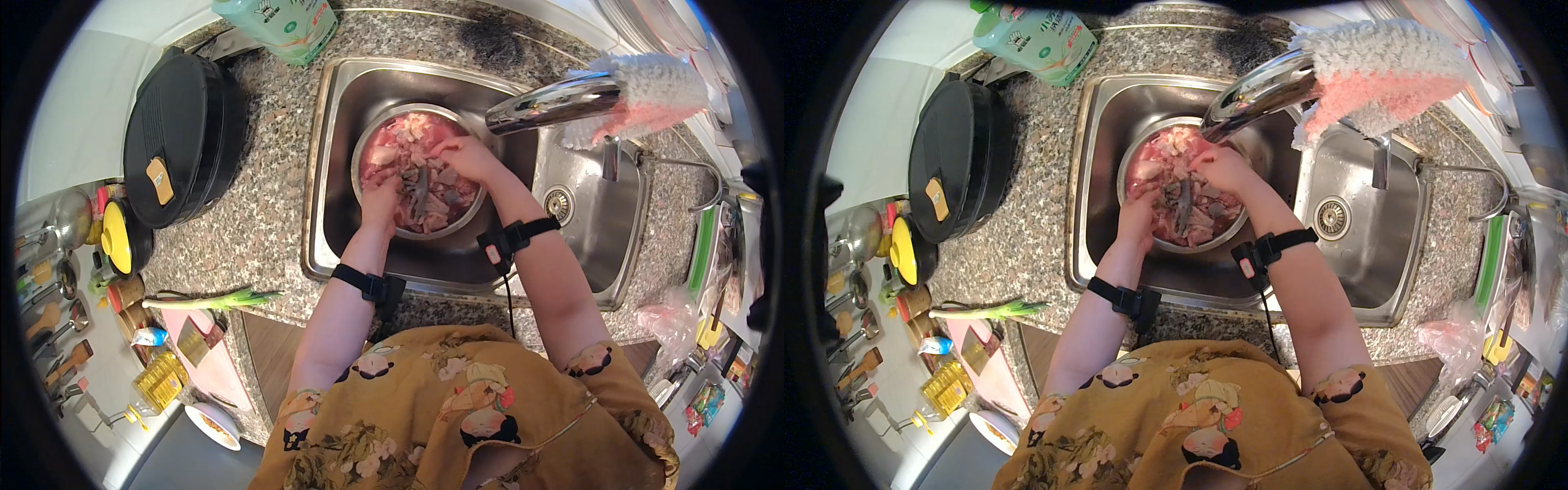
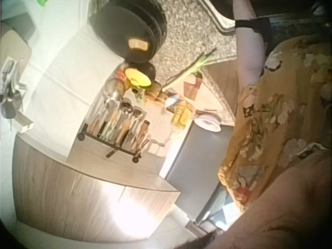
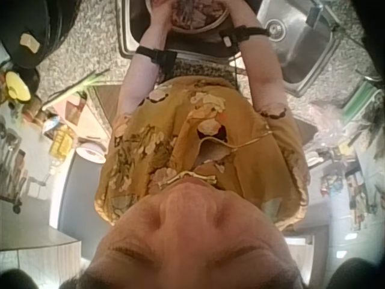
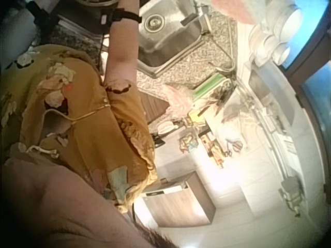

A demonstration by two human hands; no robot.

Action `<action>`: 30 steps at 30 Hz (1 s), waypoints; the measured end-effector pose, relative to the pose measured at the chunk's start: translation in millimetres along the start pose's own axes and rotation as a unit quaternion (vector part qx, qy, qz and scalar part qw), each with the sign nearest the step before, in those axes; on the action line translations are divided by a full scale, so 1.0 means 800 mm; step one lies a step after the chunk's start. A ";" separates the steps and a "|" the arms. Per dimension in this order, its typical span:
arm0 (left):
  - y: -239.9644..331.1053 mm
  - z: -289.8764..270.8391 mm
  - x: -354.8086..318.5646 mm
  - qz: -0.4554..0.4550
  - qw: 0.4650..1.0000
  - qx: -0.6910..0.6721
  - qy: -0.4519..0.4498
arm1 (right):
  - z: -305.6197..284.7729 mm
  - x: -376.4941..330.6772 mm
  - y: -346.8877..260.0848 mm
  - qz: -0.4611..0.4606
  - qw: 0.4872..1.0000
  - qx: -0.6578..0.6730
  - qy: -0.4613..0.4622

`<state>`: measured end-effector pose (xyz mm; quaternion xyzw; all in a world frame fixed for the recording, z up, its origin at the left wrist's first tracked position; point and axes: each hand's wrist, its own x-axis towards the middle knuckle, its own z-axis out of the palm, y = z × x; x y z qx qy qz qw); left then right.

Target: The person washes pieces of raw meat by hand in a metal bowl under running tap water in a kitchen sink. They repeatedly rinse and separate the meat pieces, occasionally retrieving a second bowl from a cabinet and placing it nearby.

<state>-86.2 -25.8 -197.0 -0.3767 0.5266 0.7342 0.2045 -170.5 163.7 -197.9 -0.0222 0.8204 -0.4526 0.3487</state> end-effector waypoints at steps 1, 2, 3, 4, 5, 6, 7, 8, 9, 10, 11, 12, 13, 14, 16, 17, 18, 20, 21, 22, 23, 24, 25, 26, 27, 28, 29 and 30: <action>0.000 0.000 0.001 -0.010 1.000 -0.016 0.022 | -0.002 0.008 0.000 0.022 0.999 0.032 0.007; 0.001 -0.001 0.003 -0.021 0.998 -0.033 0.044 | -0.003 0.017 0.000 0.034 0.998 0.060 0.013; 0.002 -0.001 0.005 -0.028 0.998 -0.048 0.043 | -0.003 0.029 0.001 0.046 0.995 0.088 0.020; 0.003 -0.002 0.008 -0.035 0.997 -0.063 0.041 | -0.002 0.041 0.002 0.053 0.990 0.126 0.022; 0.004 -0.003 0.011 -0.029 0.996 -0.083 0.032 | 0.002 0.055 0.004 0.063 0.989 0.134 0.029; 0.005 -0.003 0.016 -0.046 0.994 -0.100 0.021 | 0.006 0.070 0.004 0.068 0.986 0.150 0.032; 0.006 -0.003 0.021 -0.049 0.991 -0.122 0.003 | 0.011 0.085 0.004 0.078 0.981 0.173 0.028; 0.007 -0.003 0.024 -0.052 0.988 -0.143 -0.014 | 0.015 0.099 0.004 0.099 0.982 0.162 -0.004; 0.006 -0.003 0.027 -0.052 0.986 -0.156 -0.018 | 0.019 0.112 0.002 0.049 0.993 0.094 -0.041; 0.005 -0.002 0.031 -0.051 0.984 -0.169 -0.022 | 0.026 0.122 -0.001 0.013 0.997 0.023 -0.075; 0.004 0.000 0.034 -0.051 0.982 -0.182 -0.028 | 0.030 0.132 -0.006 0.004 0.994 -0.057 -0.096; 0.004 0.000 0.037 -0.056 0.987 -0.151 -0.016 | 0.043 0.125 -0.005 0.018 0.989 0.118 -0.083; 0.004 -0.001 0.041 -0.073 0.986 -0.152 -0.011 | 0.049 0.127 -0.010 0.059 0.990 0.082 -0.098; 0.005 -0.001 0.045 -0.084 0.984 -0.157 -0.014 | 0.053 0.129 -0.017 0.115 0.986 0.034 -0.113; 0.005 -0.003 0.053 -0.117 0.975 -0.183 -0.038 | 0.061 0.127 -0.027 0.154 0.975 -0.094 -0.132; 0.005 -0.005 0.058 -0.139 0.967 -0.206 -0.059 | 0.062 0.123 -0.030 0.126 0.975 -0.136 -0.125; 0.004 -0.006 0.061 -0.156 0.957 -0.229 -0.083 | 0.062 0.117 -0.031 0.085 0.975 -0.170 -0.114; -0.001 -0.007 0.063 -0.136 0.960 -0.231 -0.088 | 0.060 0.104 -0.029 0.015 0.974 -0.206 -0.089; -0.004 -0.007 0.062 -0.131 0.959 -0.236 -0.091 | 0.058 0.096 -0.027 -0.012 0.975 -0.207 -0.075; -0.004 -0.008 0.061 -0.107 0.967 -0.217 -0.083 | 0.057 0.087 -0.023 -0.039 0.976 -0.207 -0.060; -0.005 -0.008 0.059 -0.090 0.972 -0.203 -0.077 | 0.056 0.077 -0.019 -0.069 0.979 -0.189 -0.044; -0.004 -0.007 0.057 -0.071 0.977 -0.189 -0.071 | 0.054 0.069 -0.015 -0.100 0.980 -0.172 -0.027; -0.002 -0.006 0.053 -0.066 0.979 -0.179 -0.067 | 0.053 0.060 -0.012 -0.132 0.979 -0.154 -0.010; 0.000 -0.005 0.048 -0.061 0.982 -0.169 -0.064 | 0.052 0.049 -0.009 -0.154 0.977 -0.150 0.002; 0.003 -0.003 0.043 -0.064 0.984 -0.157 -0.052 | 0.051 0.039 -0.007 -0.177 0.973 -0.145 0.014; 0.006 -0.002 0.036 -0.059 0.989 -0.124 -0.046 | 0.051 0.029 -0.005 -0.201 0.969 -0.139 0.026; 0.008 -0.001 0.028 -0.057 0.989 -0.130 -0.048 | 0.050 0.020 -0.004 -0.192 0.970 -0.148 0.021; 0.009 0.002 0.020 -0.055 0.988 -0.135 -0.052 | 0.049 0.009 -0.002 -0.182 0.971 -0.156 0.017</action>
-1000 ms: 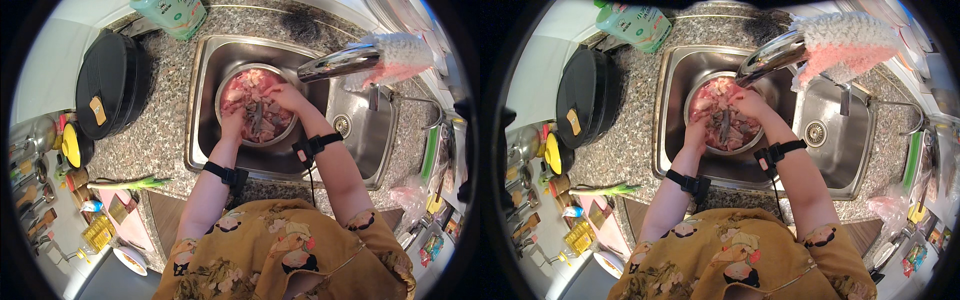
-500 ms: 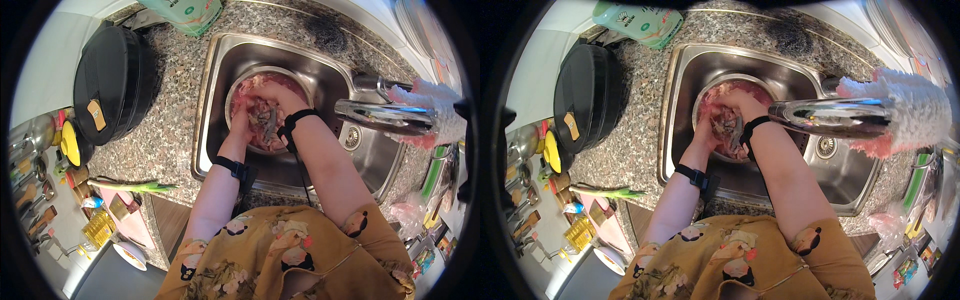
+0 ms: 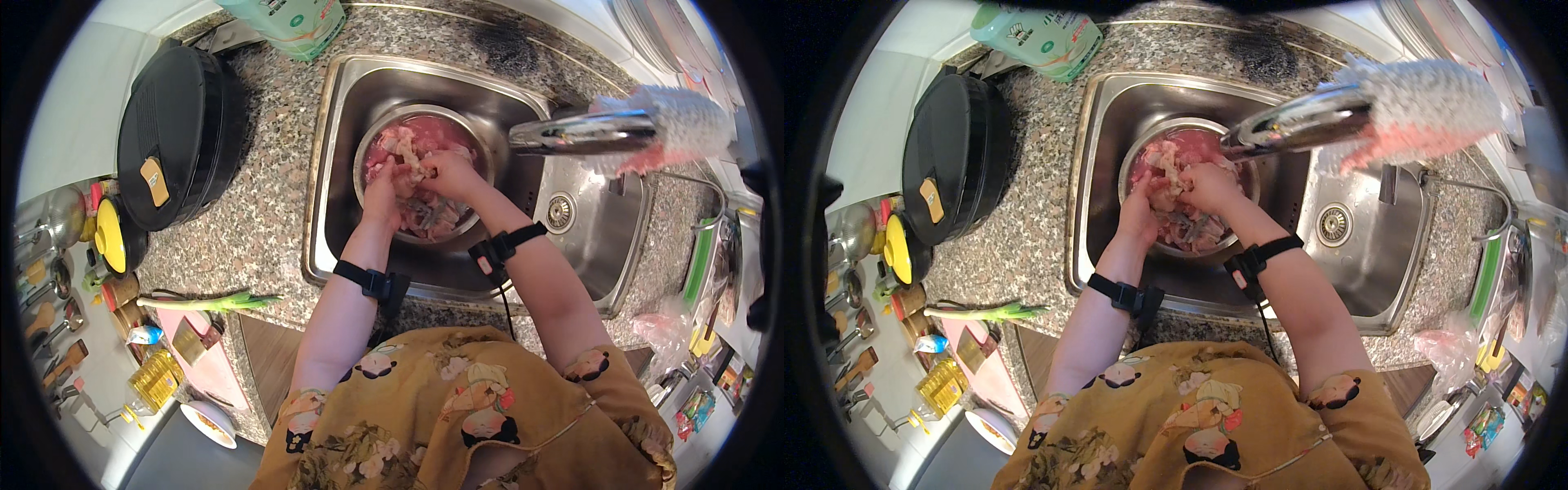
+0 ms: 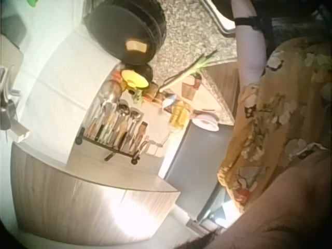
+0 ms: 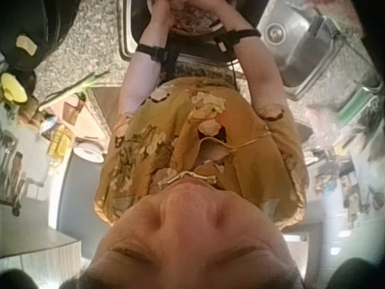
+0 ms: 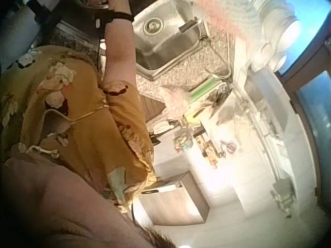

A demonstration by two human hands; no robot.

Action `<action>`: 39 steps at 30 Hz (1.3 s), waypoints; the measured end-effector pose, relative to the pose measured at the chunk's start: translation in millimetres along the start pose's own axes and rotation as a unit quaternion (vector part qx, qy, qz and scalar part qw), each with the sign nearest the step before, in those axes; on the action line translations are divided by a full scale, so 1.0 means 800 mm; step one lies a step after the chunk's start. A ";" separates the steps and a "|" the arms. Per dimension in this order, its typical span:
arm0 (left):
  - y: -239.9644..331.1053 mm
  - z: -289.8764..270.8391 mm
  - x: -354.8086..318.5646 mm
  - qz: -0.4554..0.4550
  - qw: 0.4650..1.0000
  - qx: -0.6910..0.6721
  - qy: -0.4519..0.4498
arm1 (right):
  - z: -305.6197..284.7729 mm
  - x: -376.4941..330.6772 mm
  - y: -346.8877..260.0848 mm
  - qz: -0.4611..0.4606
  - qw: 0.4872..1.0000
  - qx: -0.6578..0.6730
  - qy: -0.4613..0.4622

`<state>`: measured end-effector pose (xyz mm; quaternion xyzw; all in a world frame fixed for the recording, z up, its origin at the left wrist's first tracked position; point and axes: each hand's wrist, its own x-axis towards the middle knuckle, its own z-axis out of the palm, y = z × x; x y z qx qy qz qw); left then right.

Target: The person washes pieces of raw meat by hand in a metal bowl under running tap water in a kitchen sink. They repeatedly rinse and separate the meat pieces, occasionally retrieving a second bowl from a cabinet and placing it nearby.

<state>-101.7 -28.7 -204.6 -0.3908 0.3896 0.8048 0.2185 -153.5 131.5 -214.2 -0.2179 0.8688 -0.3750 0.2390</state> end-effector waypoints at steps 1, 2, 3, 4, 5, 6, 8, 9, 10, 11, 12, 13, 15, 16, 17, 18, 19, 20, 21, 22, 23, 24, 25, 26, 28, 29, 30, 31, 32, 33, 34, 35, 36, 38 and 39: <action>-0.002 0.003 -0.008 0.005 1.000 -0.007 -0.010 | -0.001 -0.010 -0.002 0.023 1.000 -0.007 -0.016; -0.005 0.005 -0.015 0.025 1.000 0.005 -0.004 | -0.002 -0.021 -0.004 -0.017 1.000 -0.018 0.013; -0.008 0.006 -0.020 0.049 0.999 0.016 -0.005 | -0.004 -0.031 -0.006 -0.042 0.998 -0.028 0.035; -0.011 0.006 -0.025 0.079 0.996 0.024 -0.015 | -0.004 -0.040 -0.009 -0.076 0.994 -0.038 0.063; -0.014 0.005 -0.029 0.068 0.997 0.048 -0.006 | -0.004 -0.049 -0.013 -0.075 0.994 -0.029 0.074; -0.017 0.002 -0.033 0.064 0.996 0.069 -0.006 | -0.003 -0.056 -0.017 -0.082 0.992 -0.019 0.092; -0.021 -0.003 -0.037 0.056 0.994 0.091 -0.006 | -0.005 -0.069 -0.025 -0.070 0.991 0.002 0.116; -0.023 -0.006 -0.039 0.052 0.994 0.092 -0.007 | -0.007 -0.075 -0.028 -0.050 0.991 0.012 0.123; -0.024 -0.008 -0.039 0.044 0.995 0.092 -0.007 | -0.010 -0.080 -0.031 -0.030 0.991 0.022 0.129; -0.025 -0.010 -0.040 0.051 0.993 0.104 -0.007 | -0.013 -0.084 -0.034 -0.021 0.990 0.029 0.139; -0.026 -0.013 -0.042 0.054 0.992 0.115 -0.005 | -0.016 -0.088 -0.037 -0.013 0.988 0.037 0.148; -0.027 -0.014 -0.043 0.057 0.991 0.124 -0.005 | -0.019 -0.090 -0.039 -0.020 0.985 0.046 0.162; -0.027 -0.015 -0.044 0.067 0.982 0.174 -0.012 | -0.024 -0.092 -0.042 0.081 0.972 0.191 0.105; -0.027 -0.014 -0.046 0.082 0.978 0.191 -0.019 | -0.025 -0.091 -0.043 0.124 0.953 0.265 0.082; -0.027 -0.012 -0.046 0.118 0.965 0.232 -0.010 | -0.026 -0.091 -0.045 0.112 0.932 0.335 0.089; -0.025 -0.008 -0.045 0.164 0.950 0.265 -0.004 | -0.027 -0.090 -0.047 0.098 0.904 0.404 0.098; -0.025 -0.004 -0.048 0.176 0.940 0.292 0.005 | -0.027 -0.089 -0.049 0.109 0.870 0.469 0.106; -0.024 0.000 -0.051 0.193 0.942 0.273 -0.010 | -0.029 -0.090 -0.051 0.101 0.844 0.515 0.106; -0.022 0.003 -0.056 0.177 0.952 0.249 -0.023 | -0.032 -0.092 -0.053 0.118 0.815 0.558 0.105; -0.020 0.007 -0.061 0.159 0.962 0.217 -0.041 | -0.035 -0.093 -0.056 0.129 0.783 0.599 0.105; -0.018 0.011 -0.068 0.166 0.958 0.225 -0.056 | -0.038 -0.095 -0.059 0.132 0.768 0.621 0.087; -0.016 0.016 -0.074 0.172 0.956 0.224 -0.075 | -0.040 -0.096 -0.062 0.127 0.752 0.643 0.069; -0.013 0.021 -0.080 0.197 0.950 0.216 -0.107 | -0.042 -0.097 -0.065 0.100 0.733 0.671 0.043; -0.012 0.025 -0.085 0.178 0.956 0.209 -0.100 | -0.044 -0.098 -0.068 0.123 0.720 0.681 0.052; -0.009 0.032 -0.094 0.177 0.961 0.180 -0.113 | -0.045 -0.099 -0.074 0.123 0.687 0.714 0.056; -0.008 0.032 -0.099 0.156 0.968 0.158 -0.119 | -0.045 -0.101 -0.075 0.121 0.680 0.721 0.054; -0.007 0.031 -0.103 0.136 0.973 0.135 -0.125 | -0.046 -0.102 -0.075 0.119 0.674 0.727 0.053; -0.006 0.030 -0.107 0.115 0.978 0.113 -0.131 | -0.046 -0.104 -0.075 0.110 0.664 0.738 0.047; -0.006 0.029 -0.110 0.117 0.978 0.125 -0.118 | -0.047 -0.106 -0.073 0.126 0.674 0.726 0.044; -0.007 0.028 -0.112 0.119 0.978 0.137 -0.104 | -0.048 -0.106 -0.072 0.135 0.681 0.719 0.036; -0.008 0.026 -0.115 0.120 0.977 0.149 -0.091 | -0.048 -0.107 -0.070 0.120 0.684 0.719 0.017; -0.008 0.024 -0.119 0.127 0.976 0.153 -0.090 | -0.048 -0.107 -0.069 0.166 0.693 0.701 0.017; -0.007 0.023 -0.121 0.136 0.974 0.158 -0.090 | -0.048 -0.108 -0.069 0.188 0.698 0.691 0.007; -0.006 0.023 -0.128 0.147 0.975 0.141 -0.084 | -0.048 -0.110 -0.070 0.248 0.726 0.642 0.010; -0.004 0.023 -0.131 0.141 0.978 0.123 -0.090 | -0.048 -0.113 -0.073 0.227 0.758 0.612 0.008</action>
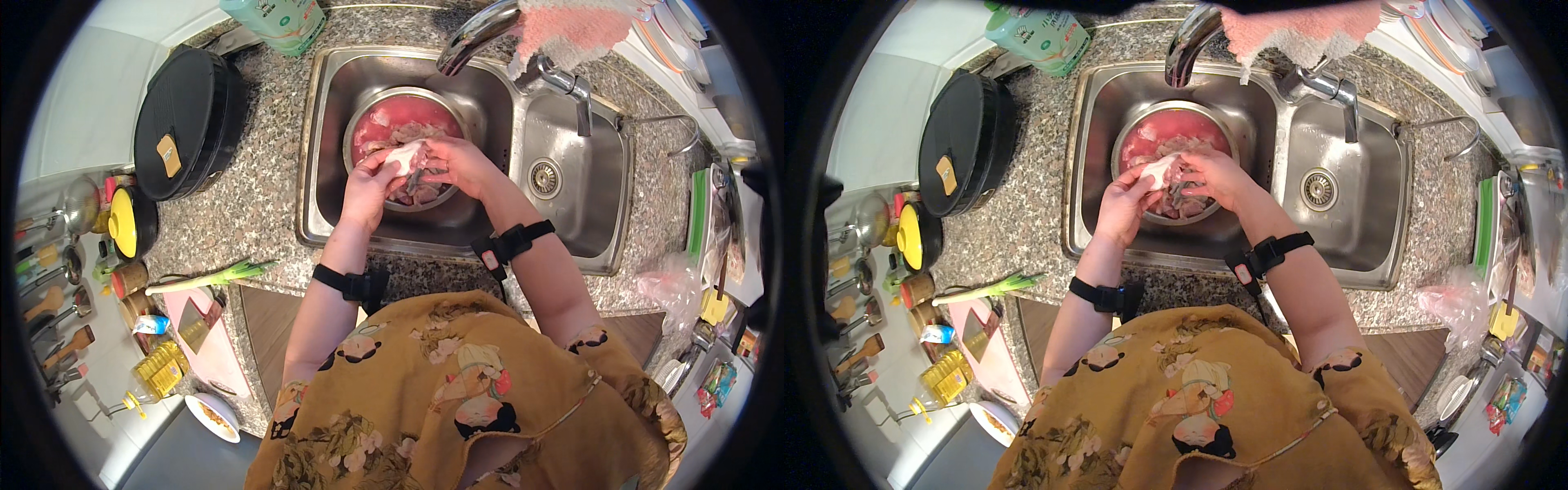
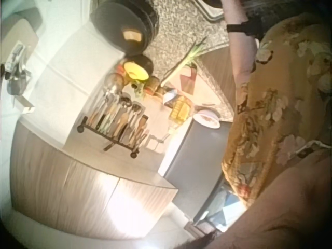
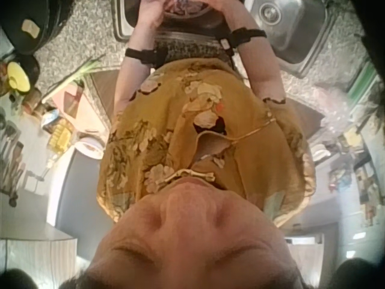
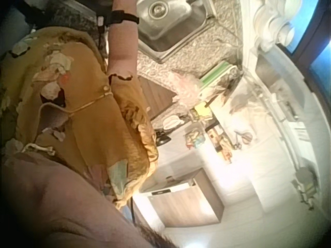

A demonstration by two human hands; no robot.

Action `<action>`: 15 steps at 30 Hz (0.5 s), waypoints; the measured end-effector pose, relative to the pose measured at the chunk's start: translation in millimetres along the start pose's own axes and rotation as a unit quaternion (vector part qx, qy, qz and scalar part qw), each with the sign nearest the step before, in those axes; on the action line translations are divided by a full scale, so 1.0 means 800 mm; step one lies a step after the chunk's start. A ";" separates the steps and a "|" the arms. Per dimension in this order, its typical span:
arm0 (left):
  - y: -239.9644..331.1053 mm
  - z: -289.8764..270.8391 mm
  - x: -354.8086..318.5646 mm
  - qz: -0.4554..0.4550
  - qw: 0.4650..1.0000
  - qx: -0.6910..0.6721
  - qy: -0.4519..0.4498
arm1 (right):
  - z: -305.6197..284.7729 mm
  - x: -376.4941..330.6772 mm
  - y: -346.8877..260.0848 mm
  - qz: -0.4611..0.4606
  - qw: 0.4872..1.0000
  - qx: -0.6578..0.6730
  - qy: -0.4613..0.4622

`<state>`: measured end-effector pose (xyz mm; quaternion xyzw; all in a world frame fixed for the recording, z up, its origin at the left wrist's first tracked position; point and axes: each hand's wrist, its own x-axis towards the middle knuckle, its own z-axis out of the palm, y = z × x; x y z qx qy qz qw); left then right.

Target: The person washes pieces of raw meat by hand in a metal bowl under running tap water in a kitchen sink. They repeatedly rinse and separate the meat pieces, occasionally retrieving a second bowl from a cabinet and placing it nearby.

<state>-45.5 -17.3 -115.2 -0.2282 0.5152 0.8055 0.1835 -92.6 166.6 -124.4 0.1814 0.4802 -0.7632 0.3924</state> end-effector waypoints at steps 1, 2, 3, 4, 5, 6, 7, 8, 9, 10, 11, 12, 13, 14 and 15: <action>0.004 -0.001 -0.002 -0.005 1.000 -0.021 -0.005 | 0.002 -0.004 0.001 -0.010 0.999 -0.047 0.023; 0.008 0.000 -0.004 -0.008 0.999 -0.042 -0.008 | 0.003 -0.009 0.001 -0.022 0.994 -0.095 0.042; 0.011 0.001 -0.006 -0.003 0.999 -0.049 -0.011 | 0.004 -0.015 0.001 -0.068 0.993 -0.093 0.013; 0.014 0.002 -0.008 -0.011 0.998 -0.054 -0.009 | 0.006 -0.020 0.000 -0.116 0.989 -0.091 -0.020; 0.018 0.003 -0.010 -0.015 0.998 -0.062 -0.012 | 0.007 -0.026 -0.001 -0.163 0.981 -0.089 -0.053; 0.021 0.005 -0.011 -0.019 0.997 -0.071 -0.015 | 0.009 -0.029 -0.002 -0.207 0.968 -0.118 -0.072; 0.024 0.007 -0.013 -0.023 0.996 -0.078 -0.021 | 0.012 -0.032 -0.003 -0.251 0.953 -0.146 -0.090; 0.027 0.008 -0.014 -0.028 0.996 -0.086 -0.028 | 0.016 -0.034 -0.003 -0.297 0.934 -0.163 -0.117; 0.031 0.010 -0.017 -0.037 0.995 -0.092 -0.029 | 0.020 -0.035 -0.003 -0.305 0.929 -0.185 -0.098; 0.034 0.012 -0.019 -0.034 0.993 -0.101 -0.047 | 0.024 -0.034 -0.004 -0.316 0.924 -0.197 -0.088; 0.037 0.014 -0.022 -0.034 0.992 -0.109 -0.058 | 0.027 -0.034 -0.004 -0.304 0.928 -0.207 -0.063; 0.040 0.016 -0.024 -0.033 0.990 -0.120 -0.072 | 0.029 -0.037 -0.004 -0.303 0.931 -0.195 -0.052; 0.043 0.018 -0.027 -0.031 0.991 -0.104 -0.076 | 0.030 -0.041 -0.003 -0.277 0.943 -0.182 -0.026; 0.045 0.020 -0.030 -0.027 0.992 -0.092 -0.082 | 0.031 -0.044 -0.003 -0.242 0.957 -0.159 0.002; 0.047 0.022 -0.032 -0.020 0.992 -0.084 -0.094 | 0.032 -0.047 -0.004 -0.238 0.958 -0.158 -0.005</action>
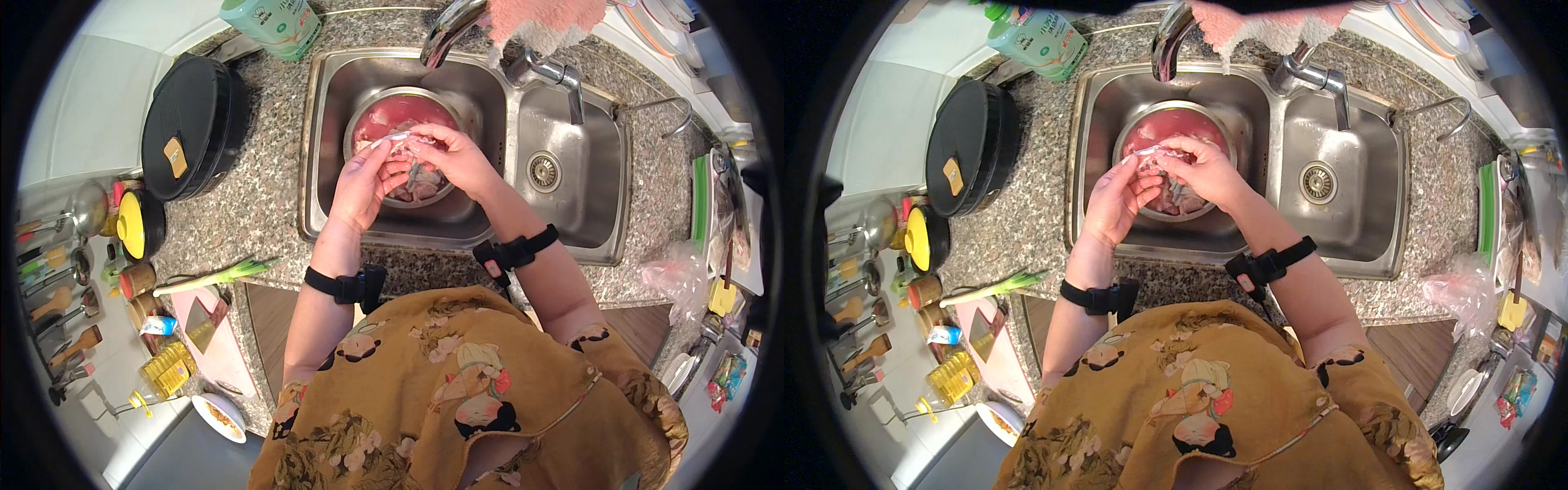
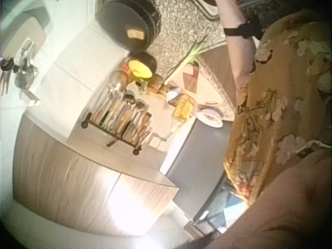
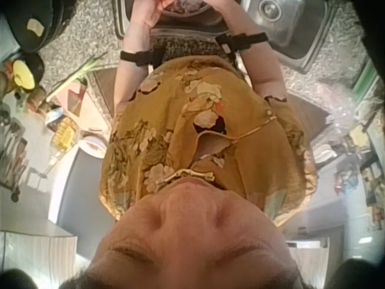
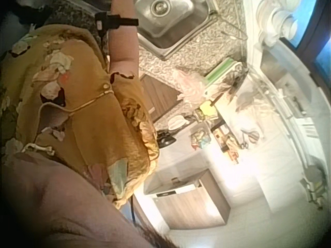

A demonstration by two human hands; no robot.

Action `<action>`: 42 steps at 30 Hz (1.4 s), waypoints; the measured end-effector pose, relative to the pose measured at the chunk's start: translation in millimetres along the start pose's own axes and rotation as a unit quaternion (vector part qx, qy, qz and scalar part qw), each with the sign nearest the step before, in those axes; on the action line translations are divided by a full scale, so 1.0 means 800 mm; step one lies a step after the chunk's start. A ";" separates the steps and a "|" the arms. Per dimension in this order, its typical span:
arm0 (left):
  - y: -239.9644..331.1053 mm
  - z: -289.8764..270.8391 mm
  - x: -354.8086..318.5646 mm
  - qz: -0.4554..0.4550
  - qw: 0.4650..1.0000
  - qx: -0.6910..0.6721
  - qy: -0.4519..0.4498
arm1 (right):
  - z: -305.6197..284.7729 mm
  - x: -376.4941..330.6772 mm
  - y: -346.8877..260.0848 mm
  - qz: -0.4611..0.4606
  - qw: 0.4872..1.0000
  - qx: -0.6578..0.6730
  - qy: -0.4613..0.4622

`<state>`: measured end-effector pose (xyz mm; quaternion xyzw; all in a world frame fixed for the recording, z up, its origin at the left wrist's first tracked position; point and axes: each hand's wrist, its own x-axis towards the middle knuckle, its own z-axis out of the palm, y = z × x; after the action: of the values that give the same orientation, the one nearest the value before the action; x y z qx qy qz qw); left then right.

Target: The person washes pieces of raw meat by hand in a metal bowl under running tap water in a kitchen sink. They repeatedly rinse and separate the meat pieces, occasionally retrieving a second bowl from a cabinet and placing it nearby.

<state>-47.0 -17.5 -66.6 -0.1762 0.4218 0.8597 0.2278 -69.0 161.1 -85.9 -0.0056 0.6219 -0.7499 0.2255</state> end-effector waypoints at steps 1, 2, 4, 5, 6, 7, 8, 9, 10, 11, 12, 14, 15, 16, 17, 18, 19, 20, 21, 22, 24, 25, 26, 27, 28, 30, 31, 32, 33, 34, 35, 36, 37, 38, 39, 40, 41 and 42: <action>0.001 0.002 -0.002 0.003 1.000 0.009 0.007 | 0.000 -0.002 -0.003 0.013 1.000 0.012 -0.004; 0.001 0.004 -0.003 0.007 1.000 0.016 0.008 | 0.001 -0.004 -0.006 0.029 0.999 0.031 -0.006; 0.000 0.006 -0.005 0.015 1.000 0.021 0.008 | 0.003 -0.007 -0.012 0.055 0.998 0.027 -0.005; -0.001 0.005 -0.005 0.017 1.000 0.020 0.007 | 0.004 -0.008 -0.016 0.076 0.997 0.029 0.001; -0.002 0.003 -0.005 0.023 1.000 0.014 -0.001 | 0.005 -0.009 -0.018 0.081 0.996 0.044 -0.004; -0.004 0.001 -0.004 0.020 0.999 0.033 0.011 | 0.005 -0.010 -0.021 0.093 0.994 0.060 -0.003; -0.004 -0.002 -0.002 0.020 0.999 0.048 0.015 | 0.005 -0.010 -0.022 0.113 0.991 0.072 0.011; -0.006 -0.006 -0.001 0.018 0.998 0.062 0.020 | 0.004 -0.010 -0.021 0.108 0.989 0.100 -0.003; -0.007 -0.010 0.001 0.016 0.998 0.062 0.030 | 0.001 -0.009 -0.019 0.112 0.986 0.124 -0.003; -0.008 -0.013 0.004 0.012 0.997 0.061 0.040 | -0.002 -0.007 -0.013 0.107 0.982 0.154 -0.010; -0.010 -0.015 0.007 0.009 0.997 0.061 0.052 | -0.006 -0.005 -0.004 0.132 0.982 0.135 0.000; -0.017 -0.014 0.008 0.010 0.991 0.075 0.112 | -0.017 0.002 0.021 0.132 0.983 0.127 -0.016; -0.021 -0.012 0.009 0.016 0.989 0.083 0.123 | -0.018 0.009 0.039 0.174 0.982 0.062 0.030; -0.024 -0.010 0.007 0.011 0.986 0.103 0.134 | -0.018 0.019 0.057 0.157 0.986 0.019 0.055; -0.025 -0.009 0.003 -0.003 0.988 0.107 0.114 | -0.015 0.033 0.074 0.192 0.977 -0.058 0.072; -0.028 -0.006 0.001 -0.004 0.986 0.117 0.115 | -0.016 0.040 0.088 0.193 0.978 -0.082 0.007; -0.031 -0.003 -0.004 0.000 0.984 0.164 0.067 | -0.014 0.042 0.098 0.101 0.981 -0.166 0.013; -0.031 -0.001 -0.007 -0.013 0.973 0.217 0.076 | -0.011 0.042 0.102 -0.012 0.957 -0.290 0.021; -0.036 0.003 -0.010 0.005 0.966 0.245 0.082 | -0.012 0.041 0.097 -0.019 0.926 -0.377 -0.002; -0.037 0.007 -0.005 0.051 0.942 0.328 0.058 | -0.011 0.037 0.086 0.000 0.899 -0.437 -0.019; -0.033 0.008 -0.008 0.126 0.895 0.426 0.026 | 0.004 0.014 0.055 -0.050 0.839 -0.540 0.034; -0.031 0.007 -0.010 0.104 0.879 0.464 0.045 | 0.007 0.002 0.037 -0.023 0.836 -0.547 0.022; -0.026 0.004 -0.012 0.143 0.868 0.474 0.028 | 0.013 -0.011 0.021 -0.045 0.803 -0.594 0.028; -0.022 0.001 -0.016 0.198 0.863 0.464 0.019 | 0.020 -0.021 0.009 -0.052 0.810 -0.584 0.025; -0.013 -0.003 -0.017 0.254 0.825 0.503 0.045 | 0.024 -0.032 0.003 -0.099 0.845 -0.523 0.052; -0.001 -0.008 -0.016 0.338 0.770 0.535 0.077 | 0.022 -0.042 0.001 -0.283 0.881 -0.366 0.095; 0.005 -0.008 -0.015 0.410 0.742 0.525 0.077 | 0.016 -0.038 0.002 -0.183 0.897 -0.397 0.069; 0.006 -0.005 -0.011 0.355 0.743 0.564 0.060 | 0.011 -0.032 0.003 -0.108 0.902 -0.415 0.043; 0.004 0.002 -0.004 0.272 0.699 0.662 0.007 | 0.001 -0.034 0.009 -0.015 0.902 -0.432 0.017; 0.011 0.004 -0.013 0.292 0.648 0.704 -0.016 | 0.001 -0.033 0.011 -0.014 0.902 -0.430 0.027; 0.017 0.015 -0.013 0.263 0.600 0.755 -0.025 | -0.002 -0.037 0.012 -0.050 0.872 -0.487 0.027; 0.028 0.015 -0.032 0.341 0.579 0.741 -0.020 | 0.004 -0.038 0.008 -0.156 0.888 -0.424 0.087; 0.040 0.019 -0.044 0.388 0.578 0.718 -0.019 | 0.019 -0.047 0.007 -0.218 0.895 -0.368 0.129; 0.053 0.023 -0.061 0.311 0.702 0.639 -0.040 | 0.030 -0.064 0.007 -0.361 0.858 -0.317 0.182; 0.064 0.029 -0.073 0.265 0.810 0.514 -0.096 | 0.041 -0.077 0.000 -0.434 0.847 -0.240 0.194; 0.066 0.037 -0.073 0.156 0.902 0.393 -0.083 | 0.033 -0.084 -0.013 -0.408 0.871 -0.240 0.133; 0.076 0.040 -0.077 0.059 0.968 0.216 -0.112 | 0.028 -0.094 -0.022 -0.424 0.870 -0.238 0.081; 0.067 0.045 -0.070 -0.005 0.906 0.422 -0.028 | 0.029 -0.113 -0.023 -0.317 0.868 -0.368 0.100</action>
<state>-33.1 -31.3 16.9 -0.0419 0.7377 0.6048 0.2972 12.4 173.1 -38.9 -0.2098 0.8368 -0.4943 -0.1066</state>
